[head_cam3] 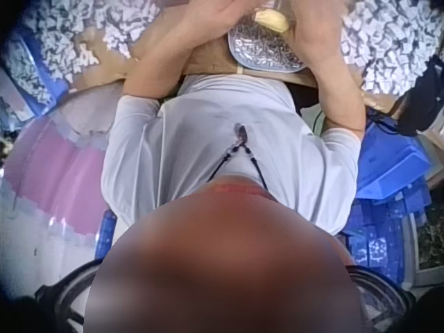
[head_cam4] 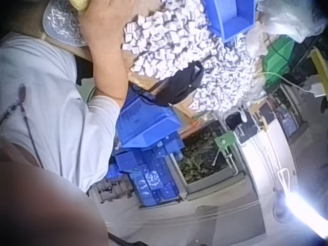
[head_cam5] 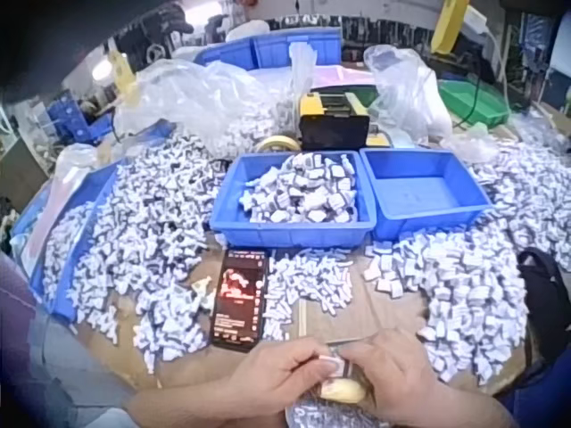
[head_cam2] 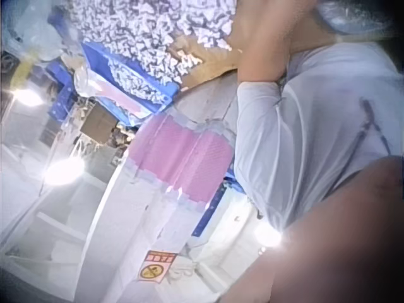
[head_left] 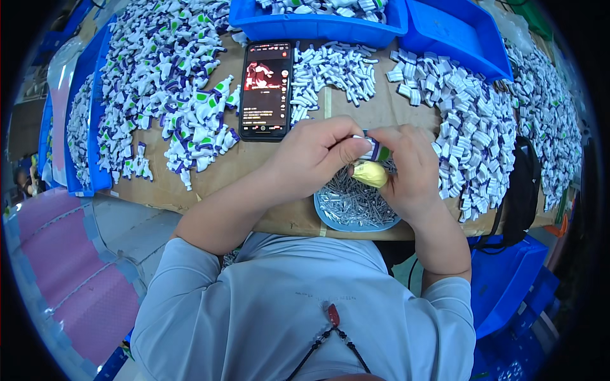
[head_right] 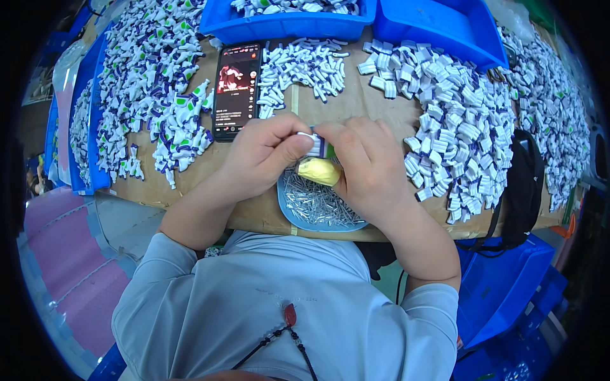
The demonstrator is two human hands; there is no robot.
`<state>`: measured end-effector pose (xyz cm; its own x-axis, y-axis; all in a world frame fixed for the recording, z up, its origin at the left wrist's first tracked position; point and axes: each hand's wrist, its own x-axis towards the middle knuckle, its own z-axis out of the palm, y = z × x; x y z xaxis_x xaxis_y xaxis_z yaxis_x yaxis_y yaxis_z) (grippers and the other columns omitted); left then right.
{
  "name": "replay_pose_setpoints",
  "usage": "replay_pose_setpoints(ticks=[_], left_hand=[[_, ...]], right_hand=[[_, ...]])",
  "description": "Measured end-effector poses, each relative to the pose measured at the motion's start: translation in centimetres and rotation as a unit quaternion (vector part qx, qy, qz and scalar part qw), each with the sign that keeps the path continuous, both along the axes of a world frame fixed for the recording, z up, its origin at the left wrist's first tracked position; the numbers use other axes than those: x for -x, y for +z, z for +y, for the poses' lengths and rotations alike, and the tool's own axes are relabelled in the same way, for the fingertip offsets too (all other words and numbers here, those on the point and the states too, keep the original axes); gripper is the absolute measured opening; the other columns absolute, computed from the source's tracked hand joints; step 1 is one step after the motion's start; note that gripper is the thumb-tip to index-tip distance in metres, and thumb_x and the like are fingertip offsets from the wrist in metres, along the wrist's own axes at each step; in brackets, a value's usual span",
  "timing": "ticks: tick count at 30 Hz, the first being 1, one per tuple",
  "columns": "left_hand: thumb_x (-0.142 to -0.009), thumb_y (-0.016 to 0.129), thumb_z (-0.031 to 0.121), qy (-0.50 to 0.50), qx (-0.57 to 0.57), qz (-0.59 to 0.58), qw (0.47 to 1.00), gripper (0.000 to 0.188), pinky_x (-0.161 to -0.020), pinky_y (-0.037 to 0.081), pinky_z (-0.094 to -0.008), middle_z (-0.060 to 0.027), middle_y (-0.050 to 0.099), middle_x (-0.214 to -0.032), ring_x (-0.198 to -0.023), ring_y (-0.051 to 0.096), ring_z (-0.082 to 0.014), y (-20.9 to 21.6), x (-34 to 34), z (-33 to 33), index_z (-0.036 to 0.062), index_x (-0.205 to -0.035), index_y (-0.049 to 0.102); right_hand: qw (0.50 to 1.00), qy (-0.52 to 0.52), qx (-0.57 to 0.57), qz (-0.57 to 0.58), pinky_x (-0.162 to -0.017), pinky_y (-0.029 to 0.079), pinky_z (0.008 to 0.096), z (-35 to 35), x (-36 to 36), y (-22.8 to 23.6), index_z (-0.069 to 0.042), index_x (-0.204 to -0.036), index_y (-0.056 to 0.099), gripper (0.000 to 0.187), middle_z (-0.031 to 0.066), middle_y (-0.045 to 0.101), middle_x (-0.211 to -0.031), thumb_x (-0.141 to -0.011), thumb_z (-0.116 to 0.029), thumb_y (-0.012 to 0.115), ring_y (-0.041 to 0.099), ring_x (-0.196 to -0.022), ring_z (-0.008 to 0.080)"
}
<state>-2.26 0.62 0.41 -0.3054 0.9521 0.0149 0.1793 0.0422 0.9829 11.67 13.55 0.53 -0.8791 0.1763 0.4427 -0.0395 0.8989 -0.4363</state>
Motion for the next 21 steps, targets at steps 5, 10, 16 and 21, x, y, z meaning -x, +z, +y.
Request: replay_pose_setpoints(ticks=[5, 10, 16, 21], left_hand=[[-0.083, 0.067, 0.024, 0.074, -0.154, 0.047, 0.984, 0.021, -0.059, 0.046, -0.0274, -0.0057, 0.064, -0.076, -0.066, 0.06, -0.0186, -0.9, -0.3, -0.1, 0.0048, -0.09, 0.066], [-0.082, 0.067, 0.023, 0.046, -0.235, 0.094, 0.966, 0.018, -0.058, 0.045, -0.0273, -0.0045, 0.064, -0.076, -0.064, 0.058, -0.0176, -0.9, 0.0, 0.3, 0.0065, -0.091, 0.068], [-0.086, 0.065, 0.022, 0.0, -0.248, 0.116, 0.962, 0.02, -0.057, 0.043, -0.0262, -0.0063, 0.063, -0.077, -0.064, 0.055, -0.0158, -0.3, 0.2, 0.0, 0.0021, -0.087, 0.065], [-0.085, 0.066, 0.021, -0.022, -0.224, 0.114, 0.968, 0.019, -0.056, 0.042, -0.0263, -0.0061, 0.063, -0.075, -0.064, 0.056, -0.016, -0.2, 0.6, -0.3, 0.0022, -0.085, 0.064]], right_hand=[[0.967, 0.033, 0.241, 0.069, -0.054, 0.044, 0.0284, 0.3, -0.4, 0.2, -0.004, -0.102, 0.06, 0.034, 0.0073, 0.059, -0.079, -0.074, -0.016, 0.075, 0.058, -0.064, 0.0187], [0.939, 0.079, 0.318, 0.099, -0.055, 0.046, 0.0246, 0.2, -0.7, 0.4, -0.003, -0.097, 0.063, 0.026, 0.0095, 0.065, -0.084, -0.074, -0.009, 0.075, 0.06, -0.065, 0.0159], [0.945, 0.108, 0.27, 0.148, -0.054, 0.047, 0.026, 0.1, -0.5, 0.7, -0.002, -0.096, 0.065, 0.03, 0.0091, 0.065, -0.081, -0.069, -0.007, 0.077, 0.06, -0.064, 0.0176], [0.947, 0.111, 0.265, 0.143, -0.053, 0.047, 0.0267, 0.1, -0.5, 0.9, -0.002, -0.097, 0.065, 0.032, 0.0094, 0.064, -0.079, -0.068, -0.007, 0.078, 0.06, -0.063, 0.0181]])
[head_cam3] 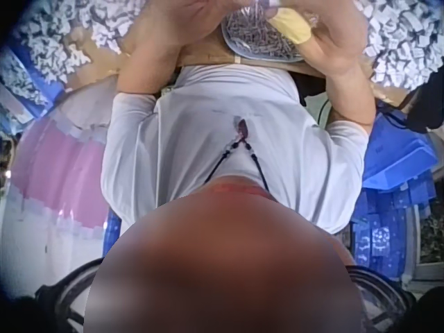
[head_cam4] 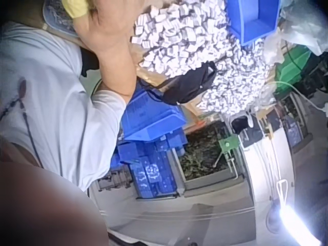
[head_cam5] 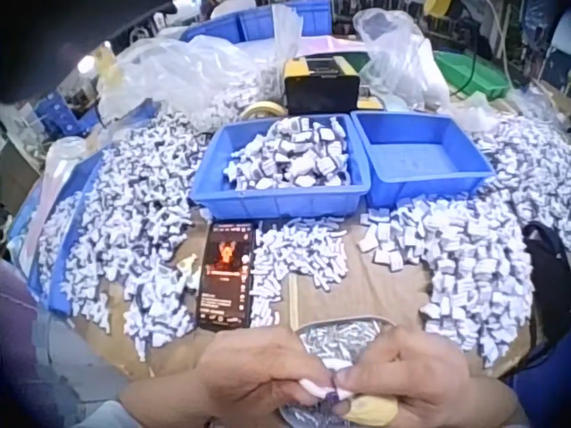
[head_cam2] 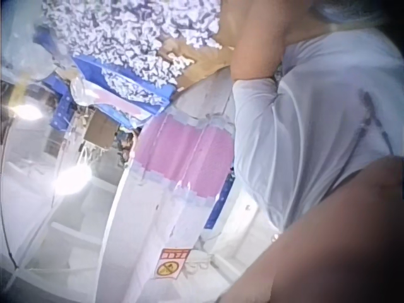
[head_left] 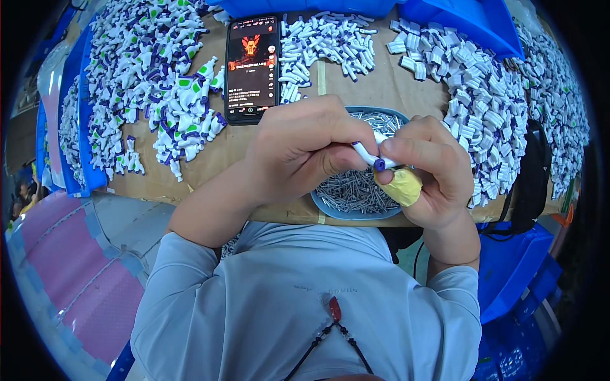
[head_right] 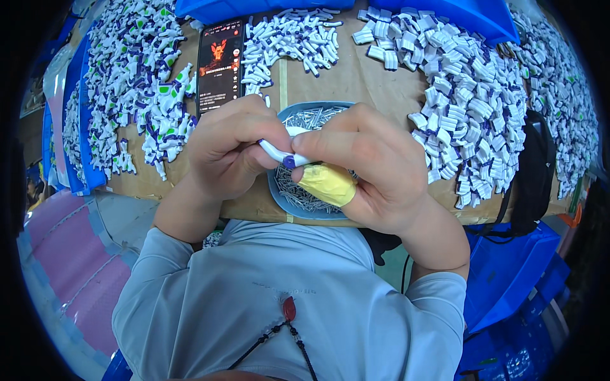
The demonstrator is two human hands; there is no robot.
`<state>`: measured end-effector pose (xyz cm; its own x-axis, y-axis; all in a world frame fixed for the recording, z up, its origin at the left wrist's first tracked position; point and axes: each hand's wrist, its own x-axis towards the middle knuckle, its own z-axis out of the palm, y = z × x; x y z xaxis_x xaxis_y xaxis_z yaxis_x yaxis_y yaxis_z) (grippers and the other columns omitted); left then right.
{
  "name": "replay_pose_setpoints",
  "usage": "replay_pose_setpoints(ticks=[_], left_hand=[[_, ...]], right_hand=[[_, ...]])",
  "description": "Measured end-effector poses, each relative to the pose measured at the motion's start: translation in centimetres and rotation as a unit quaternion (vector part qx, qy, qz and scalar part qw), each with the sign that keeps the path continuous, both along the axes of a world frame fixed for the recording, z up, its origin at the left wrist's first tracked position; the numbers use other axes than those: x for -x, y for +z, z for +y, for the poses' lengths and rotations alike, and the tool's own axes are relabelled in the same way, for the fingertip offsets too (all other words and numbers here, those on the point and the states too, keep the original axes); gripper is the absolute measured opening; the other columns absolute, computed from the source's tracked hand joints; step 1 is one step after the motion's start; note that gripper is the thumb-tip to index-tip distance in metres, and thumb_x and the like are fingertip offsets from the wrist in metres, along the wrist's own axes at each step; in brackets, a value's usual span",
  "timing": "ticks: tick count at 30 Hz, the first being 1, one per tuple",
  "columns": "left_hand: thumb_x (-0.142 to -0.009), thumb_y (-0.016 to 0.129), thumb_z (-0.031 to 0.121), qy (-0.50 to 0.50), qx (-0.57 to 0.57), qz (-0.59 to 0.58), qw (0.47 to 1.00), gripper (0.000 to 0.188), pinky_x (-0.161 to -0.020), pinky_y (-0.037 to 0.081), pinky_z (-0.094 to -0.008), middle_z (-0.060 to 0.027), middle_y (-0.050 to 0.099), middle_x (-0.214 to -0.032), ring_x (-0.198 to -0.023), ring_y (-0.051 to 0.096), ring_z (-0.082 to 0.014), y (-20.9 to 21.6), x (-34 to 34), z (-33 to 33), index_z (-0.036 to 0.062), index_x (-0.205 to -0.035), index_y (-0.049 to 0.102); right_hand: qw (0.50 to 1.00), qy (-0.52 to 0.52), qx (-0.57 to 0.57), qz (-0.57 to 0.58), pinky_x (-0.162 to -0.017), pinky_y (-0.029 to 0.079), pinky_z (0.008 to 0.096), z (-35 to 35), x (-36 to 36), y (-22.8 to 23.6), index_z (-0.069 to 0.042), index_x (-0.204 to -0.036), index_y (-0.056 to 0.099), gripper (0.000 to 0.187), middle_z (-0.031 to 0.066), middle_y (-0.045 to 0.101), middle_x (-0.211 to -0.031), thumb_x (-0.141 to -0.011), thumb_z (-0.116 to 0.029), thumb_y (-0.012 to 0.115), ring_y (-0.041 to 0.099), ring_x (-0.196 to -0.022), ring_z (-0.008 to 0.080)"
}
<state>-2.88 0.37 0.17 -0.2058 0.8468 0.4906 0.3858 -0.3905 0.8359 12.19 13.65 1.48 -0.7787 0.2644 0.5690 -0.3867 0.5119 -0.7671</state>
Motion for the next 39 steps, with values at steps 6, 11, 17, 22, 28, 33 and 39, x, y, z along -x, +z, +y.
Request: replay_pose_setpoints(ticks=[6, 11, 17, 22, 28, 33, 39], left_hand=[[-0.087, 0.062, 0.017, 0.002, 0.041, -0.006, 0.999, 0.016, -0.054, 0.042, -0.0258, -0.007, 0.062, -0.075, -0.061, 0.055, -0.0146, 0.6, -0.2, -0.2, 0.0012, -0.087, 0.063], [-0.091, 0.057, 0.014, 0.04, 0.163, -0.143, 0.975, 0.017, -0.052, 0.042, -0.0221, -0.0039, 0.062, -0.075, -0.059, 0.053, -0.0072, 0.6, -1.9, -0.3, -0.0015, -0.089, 0.062], [-0.092, 0.058, 0.02, -0.036, 0.246, -0.463, 0.851, 0.025, -0.053, 0.046, -0.0185, -0.0024, 0.062, -0.072, -0.06, 0.056, -0.0043, 0.2, -2.3, 0.1, -0.0045, -0.095, 0.064], [-0.092, 0.059, 0.021, -0.024, 0.261, -0.464, 0.846, 0.026, -0.052, 0.045, -0.0191, -0.002, 0.061, -0.07, -0.058, 0.055, -0.0044, 0.4, -2.4, -0.1, -0.0045, -0.094, 0.065], [-0.092, 0.059, 0.022, -0.023, 0.268, -0.457, 0.848, 0.027, -0.053, 0.044, -0.0187, -0.0007, 0.06, -0.069, -0.059, 0.053, -0.0039, 0.4, -2.4, -0.2, -0.0043, -0.092, 0.066], [-0.092, 0.058, 0.022, -0.03, 0.261, -0.463, 0.846, 0.026, -0.055, 0.043, -0.018, 0.0002, 0.059, -0.068, -0.061, 0.052, -0.0031, 0.2, -2.5, -0.2, -0.0033, -0.091, 0.066], [-0.09, 0.061, 0.018, 0.005, 0.214, -0.414, 0.885, 0.02, -0.056, 0.044, -0.0199, -0.0009, 0.06, -0.068, -0.06, 0.053, -0.0052, -0.3, -2.3, 0.1, -0.0012, -0.09, 0.066]], right_hand=[[0.999, 0.0, -0.019, -0.043, -0.052, 0.046, 0.028, 0.0, -0.2, 0.2, -0.002, -0.095, 0.063, 0.029, 0.0094, 0.062, -0.077, -0.071, -0.013, 0.077, 0.059, -0.062, 0.0197], [0.989, -0.059, -0.077, -0.113, -0.054, 0.044, 0.0337, -1.0, 0.1, -0.9, -0.002, -0.096, 0.057, 0.035, 0.0102, 0.059, -0.078, -0.073, -0.022, 0.075, 0.057, -0.063, 0.0249], [0.943, -0.117, -0.301, -0.083, -0.05, 0.04, 0.0365, -0.5, 0.2, -2.0, 0.003, -0.097, 0.053, 0.053, 0.0119, 0.052, -0.072, -0.072, -0.038, 0.074, 0.053, -0.059, 0.0275], [0.942, -0.11, -0.302, -0.099, -0.048, 0.04, 0.0365, -0.7, 0.3, -1.6, 0.004, -0.094, 0.054, 0.053, 0.0123, 0.051, -0.068, -0.069, -0.037, 0.076, 0.052, -0.057, 0.0275], [0.945, -0.104, -0.294, -0.096, -0.047, 0.039, 0.036, -0.8, 0.3, -1.5, 0.004, -0.092, 0.054, 0.049, 0.012, 0.05, -0.067, -0.068, -0.032, 0.076, 0.051, -0.055, 0.0273], [0.949, -0.101, -0.284, -0.098, -0.047, 0.038, 0.0354, -0.8, 0.4, -1.4, 0.004, -0.092, 0.054, 0.044, 0.0115, 0.05, -0.066, -0.068, -0.027, 0.076, 0.051, -0.054, 0.0268], [0.95, -0.126, -0.264, -0.109, -0.051, 0.042, 0.0351, -0.3, 0.6, -0.9, 0.0, -0.094, 0.056, 0.035, 0.0095, 0.051, -0.069, -0.069, -0.021, 0.071, 0.053, -0.059, 0.0254]])
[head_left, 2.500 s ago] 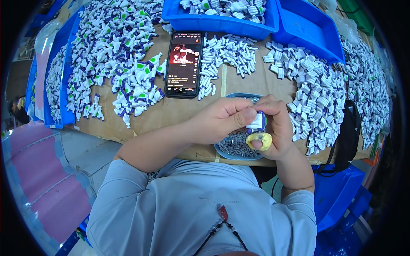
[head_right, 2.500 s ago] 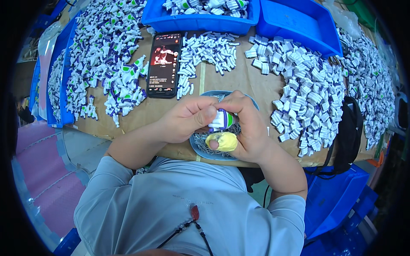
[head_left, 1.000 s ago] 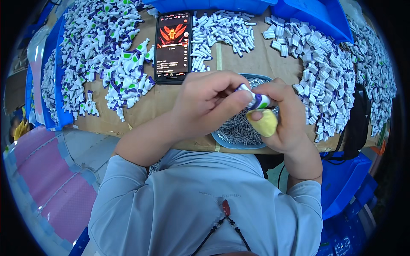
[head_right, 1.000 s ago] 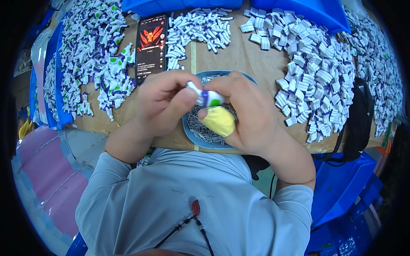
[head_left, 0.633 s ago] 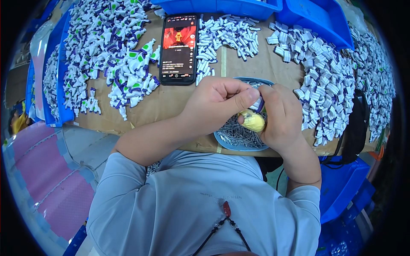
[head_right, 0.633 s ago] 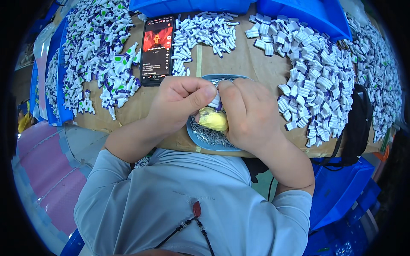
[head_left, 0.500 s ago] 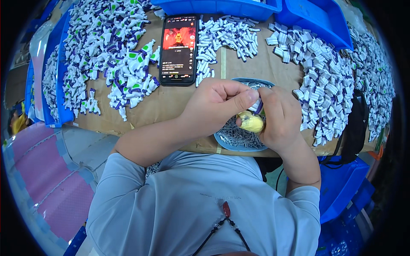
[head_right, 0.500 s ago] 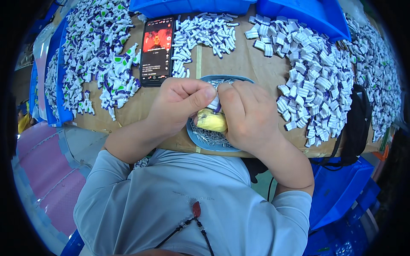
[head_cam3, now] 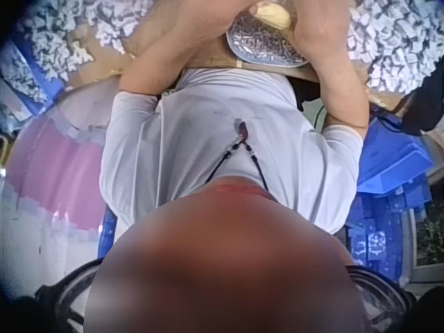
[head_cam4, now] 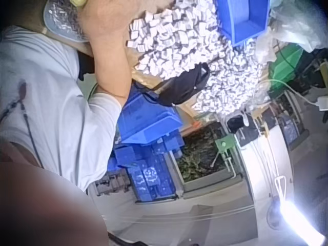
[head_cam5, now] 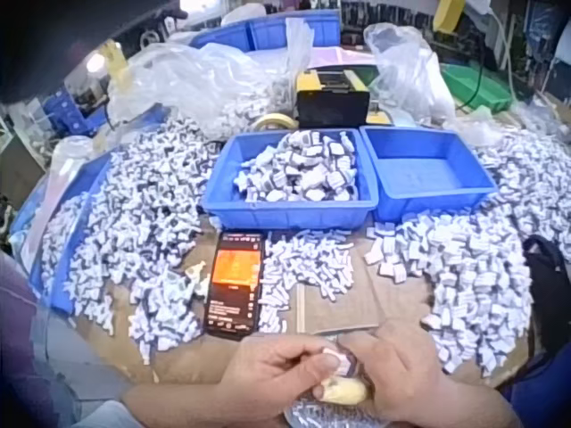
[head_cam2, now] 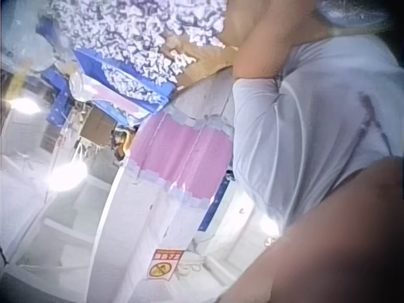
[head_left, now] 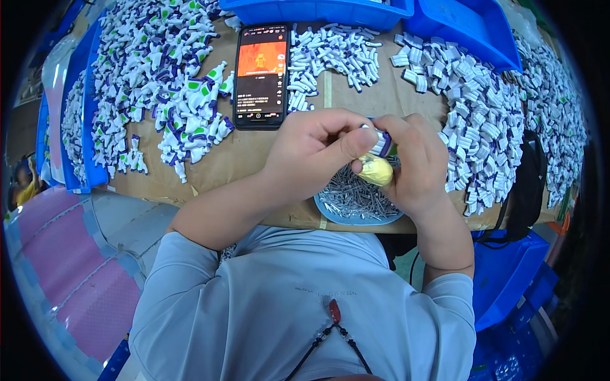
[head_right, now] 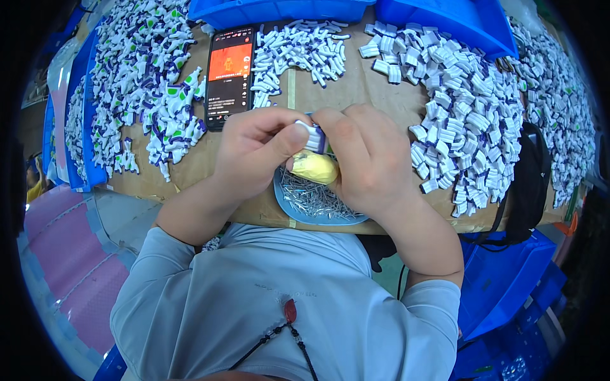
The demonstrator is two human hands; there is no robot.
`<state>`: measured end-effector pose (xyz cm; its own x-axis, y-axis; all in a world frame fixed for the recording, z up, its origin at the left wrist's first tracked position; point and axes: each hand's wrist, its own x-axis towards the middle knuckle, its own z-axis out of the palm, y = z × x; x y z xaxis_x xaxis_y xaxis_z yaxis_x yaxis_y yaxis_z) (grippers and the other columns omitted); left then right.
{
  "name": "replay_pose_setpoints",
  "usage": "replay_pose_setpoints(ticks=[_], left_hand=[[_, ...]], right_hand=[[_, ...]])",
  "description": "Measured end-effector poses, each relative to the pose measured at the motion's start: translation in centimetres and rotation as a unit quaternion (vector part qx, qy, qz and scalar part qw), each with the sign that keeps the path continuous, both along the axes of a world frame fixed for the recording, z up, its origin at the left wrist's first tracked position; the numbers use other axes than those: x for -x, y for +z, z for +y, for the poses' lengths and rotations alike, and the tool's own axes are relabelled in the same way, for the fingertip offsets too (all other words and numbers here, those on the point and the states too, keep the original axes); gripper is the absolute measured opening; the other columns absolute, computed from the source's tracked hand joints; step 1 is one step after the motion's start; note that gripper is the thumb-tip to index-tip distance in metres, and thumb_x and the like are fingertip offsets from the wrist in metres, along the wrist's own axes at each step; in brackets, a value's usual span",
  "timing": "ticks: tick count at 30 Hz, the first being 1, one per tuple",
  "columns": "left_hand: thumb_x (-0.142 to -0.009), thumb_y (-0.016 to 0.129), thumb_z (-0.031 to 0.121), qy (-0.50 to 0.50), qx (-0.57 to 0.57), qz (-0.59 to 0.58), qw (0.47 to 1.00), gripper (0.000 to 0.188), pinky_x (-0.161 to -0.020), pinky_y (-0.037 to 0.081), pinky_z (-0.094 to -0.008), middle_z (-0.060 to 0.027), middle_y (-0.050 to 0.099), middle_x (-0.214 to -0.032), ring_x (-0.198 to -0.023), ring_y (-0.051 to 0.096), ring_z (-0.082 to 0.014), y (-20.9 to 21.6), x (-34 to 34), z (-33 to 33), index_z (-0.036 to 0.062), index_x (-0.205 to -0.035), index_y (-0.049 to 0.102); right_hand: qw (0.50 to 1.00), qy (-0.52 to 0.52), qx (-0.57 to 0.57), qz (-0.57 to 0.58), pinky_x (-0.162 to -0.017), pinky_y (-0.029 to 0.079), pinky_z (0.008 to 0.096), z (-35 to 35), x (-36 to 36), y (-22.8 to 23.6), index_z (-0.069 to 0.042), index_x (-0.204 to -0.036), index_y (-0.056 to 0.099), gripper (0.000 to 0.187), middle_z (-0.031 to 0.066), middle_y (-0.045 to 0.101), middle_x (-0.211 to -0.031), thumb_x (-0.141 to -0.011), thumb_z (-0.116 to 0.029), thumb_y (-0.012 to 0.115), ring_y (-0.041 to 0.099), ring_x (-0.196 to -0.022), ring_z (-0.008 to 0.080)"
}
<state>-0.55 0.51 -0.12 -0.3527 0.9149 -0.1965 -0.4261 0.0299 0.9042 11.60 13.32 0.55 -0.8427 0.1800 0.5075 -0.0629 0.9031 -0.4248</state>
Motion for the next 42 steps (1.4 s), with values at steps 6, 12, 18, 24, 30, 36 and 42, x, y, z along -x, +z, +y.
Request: replay_pose_setpoints(ticks=[6, 12, 18, 24, 30, 36, 42], left_hand=[[-0.08, 0.069, 0.023, 0.118, -0.183, 0.484, 0.848, 0.019, -0.051, 0.042, -0.0267, -0.0042, 0.061, -0.066, -0.053, 0.053, -0.0178, -1.2, 1.3, 0.4, 0.0053, -0.087, 0.067], [-0.084, 0.067, 0.024, 0.108, -0.186, 0.5, 0.839, 0.024, -0.054, 0.042, -0.0263, -0.0069, 0.062, -0.069, -0.058, 0.054, -0.0156, -1.0, 1.5, 0.1, -0.0003, -0.085, 0.065], [-0.084, 0.066, 0.017, 0.095, -0.183, 0.458, 0.865, 0.018, -0.052, 0.04, -0.0257, -0.0065, 0.058, -0.068, -0.057, 0.053, -0.0139, -0.5, 1.8, -0.1, -0.0011, -0.087, 0.065], [-0.082, 0.064, 0.012, 0.136, -0.043, 0.527, 0.837, 0.012, -0.057, 0.045, -0.0294, -0.0086, 0.061, -0.082, -0.067, 0.058, -0.02, 1.9, 5.4, -2.0, 0.0026, -0.089, 0.064], [-0.079, 0.064, 0.018, 0.1, 0.289, 0.723, 0.62, 0.025, -0.069, 0.048, -0.0368, -0.0125, 0.062, -0.09, -0.084, 0.061, -0.028, 2.2, 11.1, -7.0, 0.0049, -0.101, 0.061], [-0.078, 0.064, 0.023, 0.026, 0.349, 0.666, 0.658, 0.026, -0.07, 0.049, -0.0416, -0.0124, 0.064, -0.088, -0.085, 0.062, -0.029, 1.0, 11.3, -8.5, 0.0056, -0.098, 0.06], [-0.076, 0.061, 0.011, 0.121, 0.274, 0.716, 0.631, 0.021, -0.065, 0.048, -0.0359, -0.0097, 0.062, -0.078, -0.074, 0.061, -0.0255, 0.5, 12.0, -8.0, 0.0046, -0.096, 0.063]], right_hand=[[0.995, 0.026, 0.061, 0.074, -0.052, 0.042, 0.0292, 0.6, -0.1, -0.3, 0.0, -0.103, 0.058, 0.043, 0.0113, 0.058, -0.077, -0.072, -0.023, 0.077, 0.055, -0.062, 0.0206], [0.993, 0.043, 0.058, 0.098, -0.055, 0.043, 0.029, 0.7, -0.2, 0.2, 0.0, -0.103, 0.058, 0.041, 0.0108, 0.059, -0.078, -0.072, -0.017, 0.076, 0.055, -0.064, 0.0215], [0.875, 0.084, 0.475, -0.048, -0.071, 0.045, 0.0234, 0.3, -1.3, 0.8, 0.004, -0.103, 0.057, 0.03, 0.0083, 0.062, -0.092, -0.076, -0.003, 0.066, 0.059, -0.081, 0.0118], [0.782, 0.19, 0.544, -0.236, -0.071, 0.045, 0.0226, 2.7, -1.9, 1.4, 0.003, -0.097, 0.06, 0.023, 0.0054, 0.062, -0.09, -0.077, -0.005, 0.067, 0.058, -0.083, 0.01], [0.72, 0.063, 0.685, 0.086, -0.07, 0.047, 0.0258, 0.8, 1.3, 4.5, -0.002, -0.139, 0.033, 0.071, 0.0153, 0.058, -0.109, -0.077, -0.007, 0.068, 0.059, -0.091, 0.0178], [0.898, 0.2, 0.369, -0.133, -0.075, 0.043, 0.0315, 1.3, -0.5, 2.9, -0.005, -0.122, 0.054, 0.057, 0.0089, 0.058, -0.117, -0.069, -0.008, 0.073, 0.058, -0.095, 0.0212], [0.954, 0.176, 0.033, -0.239, -0.084, 0.04, 0.038, -1.2, -0.5, 2.0, -0.008, -0.104, 0.064, 0.045, 0.0065, 0.059, -0.097, -0.059, -0.009, 0.07, 0.051, -0.094, 0.0278]])
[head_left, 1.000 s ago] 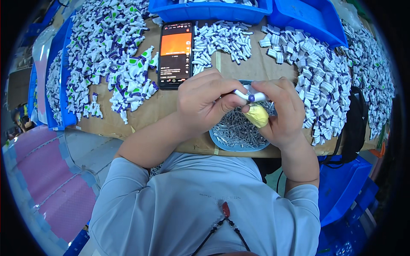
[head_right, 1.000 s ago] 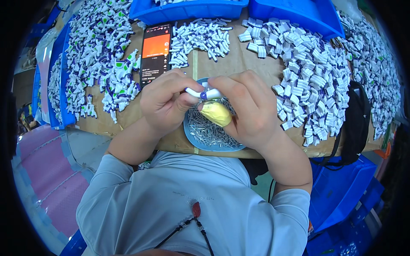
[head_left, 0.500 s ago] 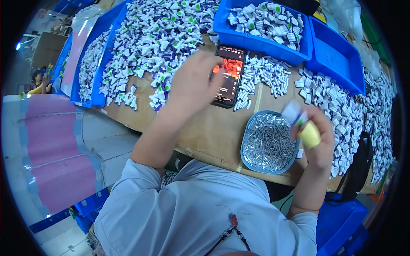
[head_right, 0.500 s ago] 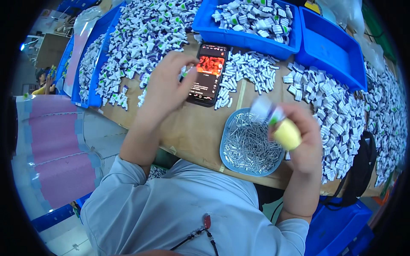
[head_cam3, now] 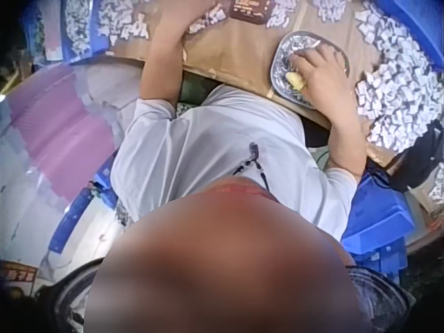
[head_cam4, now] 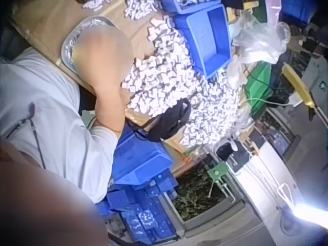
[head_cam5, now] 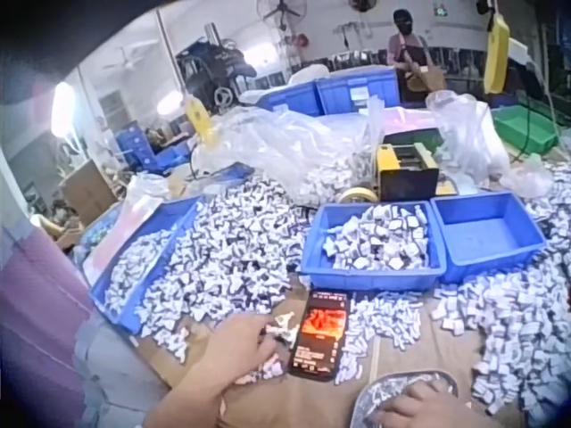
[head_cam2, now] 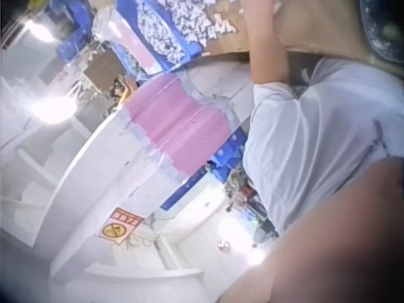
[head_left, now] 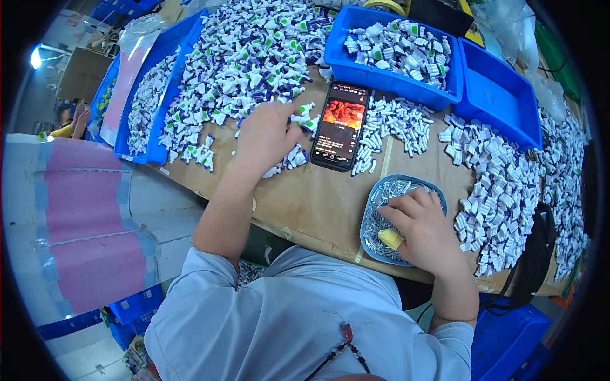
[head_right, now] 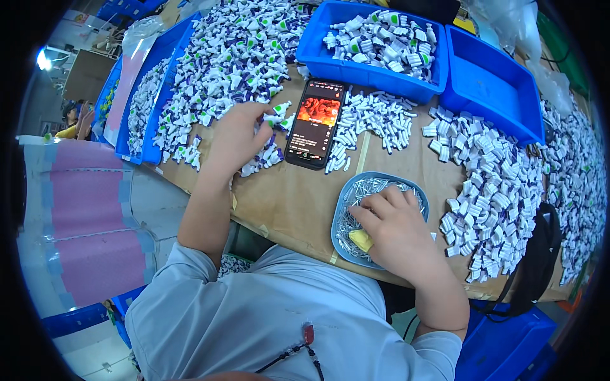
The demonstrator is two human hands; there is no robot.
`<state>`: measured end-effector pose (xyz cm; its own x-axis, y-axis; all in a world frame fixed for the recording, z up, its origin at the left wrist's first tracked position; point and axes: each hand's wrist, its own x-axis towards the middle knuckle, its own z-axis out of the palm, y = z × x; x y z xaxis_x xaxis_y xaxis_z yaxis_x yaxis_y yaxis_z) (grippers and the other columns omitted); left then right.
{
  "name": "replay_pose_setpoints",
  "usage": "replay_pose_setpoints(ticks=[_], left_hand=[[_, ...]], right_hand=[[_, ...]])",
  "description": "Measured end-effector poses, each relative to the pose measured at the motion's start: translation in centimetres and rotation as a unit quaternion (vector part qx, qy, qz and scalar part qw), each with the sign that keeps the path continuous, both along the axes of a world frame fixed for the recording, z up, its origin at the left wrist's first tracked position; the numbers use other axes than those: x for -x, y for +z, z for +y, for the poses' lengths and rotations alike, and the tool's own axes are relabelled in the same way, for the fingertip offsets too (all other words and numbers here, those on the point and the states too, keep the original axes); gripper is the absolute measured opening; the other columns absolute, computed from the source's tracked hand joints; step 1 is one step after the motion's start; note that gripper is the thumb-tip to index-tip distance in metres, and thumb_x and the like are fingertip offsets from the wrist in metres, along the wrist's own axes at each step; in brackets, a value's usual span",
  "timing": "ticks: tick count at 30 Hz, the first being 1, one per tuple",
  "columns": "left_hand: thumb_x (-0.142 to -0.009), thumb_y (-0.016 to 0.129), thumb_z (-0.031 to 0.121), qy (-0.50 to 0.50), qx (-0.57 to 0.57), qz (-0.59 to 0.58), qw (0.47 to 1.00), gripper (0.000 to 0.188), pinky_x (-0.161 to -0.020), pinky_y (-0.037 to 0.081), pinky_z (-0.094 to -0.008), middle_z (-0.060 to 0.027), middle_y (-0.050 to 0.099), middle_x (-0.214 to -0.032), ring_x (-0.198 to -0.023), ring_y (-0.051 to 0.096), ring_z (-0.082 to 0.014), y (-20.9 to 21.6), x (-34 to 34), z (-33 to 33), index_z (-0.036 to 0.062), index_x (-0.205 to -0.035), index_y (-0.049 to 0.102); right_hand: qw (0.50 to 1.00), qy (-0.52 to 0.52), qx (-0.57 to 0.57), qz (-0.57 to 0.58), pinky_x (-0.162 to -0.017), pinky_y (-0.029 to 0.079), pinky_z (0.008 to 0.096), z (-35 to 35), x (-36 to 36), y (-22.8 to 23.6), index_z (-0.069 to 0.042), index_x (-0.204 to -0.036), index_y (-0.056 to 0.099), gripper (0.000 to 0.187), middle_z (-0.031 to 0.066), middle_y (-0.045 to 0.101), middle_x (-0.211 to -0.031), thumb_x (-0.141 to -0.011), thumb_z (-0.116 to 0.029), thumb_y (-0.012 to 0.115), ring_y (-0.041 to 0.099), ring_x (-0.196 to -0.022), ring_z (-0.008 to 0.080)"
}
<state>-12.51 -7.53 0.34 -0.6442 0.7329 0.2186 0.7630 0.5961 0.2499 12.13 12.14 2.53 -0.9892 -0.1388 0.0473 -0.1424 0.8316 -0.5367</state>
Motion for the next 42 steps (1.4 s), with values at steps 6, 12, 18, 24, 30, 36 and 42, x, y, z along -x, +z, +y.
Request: replay_pose_setpoints(ticks=[6, 12, 18, 24, 30, 36, 42], left_hand=[[-0.079, 0.049, 0.0, -0.186, -0.234, -0.24, 0.923, 0.015, -0.06, 0.047, -0.0275, -0.0081, 0.059, -0.08, -0.074, 0.06, -0.014, -0.1, -3.0, 3.3, 0.0012, -0.088, 0.06], [-0.084, 0.061, 0.005, -0.2, -0.292, -0.481, 0.802, 0.01, -0.062, 0.046, -0.0201, -0.0027, 0.058, -0.083, -0.073, 0.054, -0.0048, 0.1, -10.1, 10.3, 0.001, -0.092, 0.059], [-0.08, 0.07, 0.005, -0.19, -0.219, -0.521, 0.802, 0.022, -0.068, 0.048, -0.0208, -0.0051, 0.058, -0.094, -0.082, 0.056, -0.0066, -2.4, -9.8, 10.2, -0.002, -0.098, 0.058], [-0.08, 0.066, -0.007, -0.196, -0.372, -0.59, 0.689, 0.023, -0.081, 0.05, -0.0259, -0.0081, 0.056, -0.099, -0.093, 0.058, -0.0124, -3.5, -11.0, 9.4, -0.0043, -0.1, 0.056], [-0.08, 0.064, -0.009, -0.194, -0.393, -0.566, 0.698, 0.022, -0.083, 0.051, -0.027, -0.0096, 0.056, -0.099, -0.093, 0.06, -0.0144, -3.9, -11.2, 9.5, -0.005, -0.1, 0.055], [-0.081, 0.064, -0.005, -0.184, -0.433, -0.609, 0.639, 0.019, -0.081, 0.051, -0.0253, -0.0068, 0.055, -0.099, -0.092, 0.059, -0.0125, -3.9, -11.1, 9.4, -0.0047, -0.098, 0.055], [-0.082, 0.06, -0.011, -0.203, -0.447, -0.598, 0.634, 0.02, -0.087, 0.052, -0.0332, -0.0108, 0.056, -0.098, -0.094, 0.062, -0.0201, -3.7, -11.0, 9.2, -0.0048, -0.099, 0.052]], right_hand=[[0.998, 0.014, -0.053, -0.003, -0.082, 0.037, 0.0376, -0.6, 0.0, -1.0, -0.007, -0.09, 0.066, 0.034, 0.0034, 0.058, -0.089, -0.057, -0.004, 0.066, 0.051, -0.091, 0.0232], [0.998, 0.021, -0.061, 0.016, -0.078, 0.037, 0.0364, -0.6, -0.2, -1.4, -0.006, -0.084, 0.064, 0.029, 0.0045, 0.056, -0.085, -0.056, -0.001, 0.063, 0.052, -0.087, 0.0233], [0.999, 0.005, -0.005, 0.031, -0.076, 0.04, 0.0366, -0.4, -0.2, -1.0, -0.006, -0.086, 0.059, 0.032, 0.0077, 0.055, -0.084, -0.055, 0.002, 0.061, 0.052, -0.087, 0.0269], [1.0, 0.009, -0.006, 0.013, -0.078, 0.041, 0.0361, 0.1, -0.3, -1.7, -0.005, -0.09, 0.06, 0.033, 0.0085, 0.057, -0.093, -0.058, 0.001, 0.063, 0.052, -0.09, 0.0272], [0.998, 0.013, -0.068, -0.007, -0.077, 0.038, 0.0353, -0.3, 0.0, -2.0, -0.007, -0.093, 0.066, 0.031, 0.004, 0.058, -0.087, -0.062, -0.008, 0.066, 0.051, -0.09, 0.0228], [0.999, 0.007, -0.03, 0.018, -0.076, 0.039, 0.0353, -0.1, 0.0, -2.0, -0.008, -0.085, 0.062, 0.023, 0.0044, 0.057, -0.085, -0.062, -0.007, 0.067, 0.052, -0.086, 0.0234], [0.996, 0.006, 0.077, 0.033, -0.074, 0.042, 0.0359, 0.5, 0.0, -1.1, -0.007, -0.086, 0.058, 0.027, 0.0071, 0.055, -0.087, -0.061, -0.001, 0.067, 0.052, -0.084, 0.026]])
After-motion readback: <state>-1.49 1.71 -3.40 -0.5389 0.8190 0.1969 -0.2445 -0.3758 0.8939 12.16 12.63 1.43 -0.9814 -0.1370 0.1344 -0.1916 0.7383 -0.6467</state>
